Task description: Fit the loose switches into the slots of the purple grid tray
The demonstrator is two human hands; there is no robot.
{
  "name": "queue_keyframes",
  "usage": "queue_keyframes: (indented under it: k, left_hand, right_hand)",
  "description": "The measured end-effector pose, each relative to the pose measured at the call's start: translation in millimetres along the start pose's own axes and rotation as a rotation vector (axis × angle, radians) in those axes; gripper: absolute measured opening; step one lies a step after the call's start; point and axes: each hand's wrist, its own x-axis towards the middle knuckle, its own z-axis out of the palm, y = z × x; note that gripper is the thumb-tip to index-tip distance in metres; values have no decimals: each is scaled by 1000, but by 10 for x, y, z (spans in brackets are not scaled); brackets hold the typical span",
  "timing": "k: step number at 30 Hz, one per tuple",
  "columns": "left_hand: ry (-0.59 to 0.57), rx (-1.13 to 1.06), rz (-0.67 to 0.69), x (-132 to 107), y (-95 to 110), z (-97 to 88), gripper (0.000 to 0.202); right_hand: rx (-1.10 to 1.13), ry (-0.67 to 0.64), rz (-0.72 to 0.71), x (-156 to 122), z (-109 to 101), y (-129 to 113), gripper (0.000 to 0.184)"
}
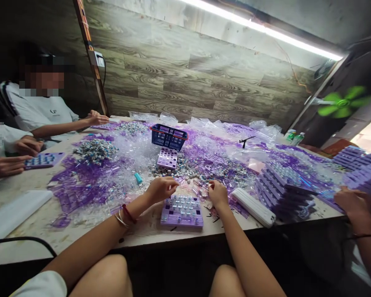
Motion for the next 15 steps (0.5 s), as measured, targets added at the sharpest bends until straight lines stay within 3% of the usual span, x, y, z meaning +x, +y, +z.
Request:
queue_keyframes:
  k: [8, 15]
  left_hand:
    - [-121, 77, 204, -36, 15, 16, 19]
    - [-207, 128, 225, -29, -10, 26, 18]
  right_hand:
    - [85, 58, -18, -17, -76, 26, 36]
    - [62, -58, -66, -45, -143, 66, 26]
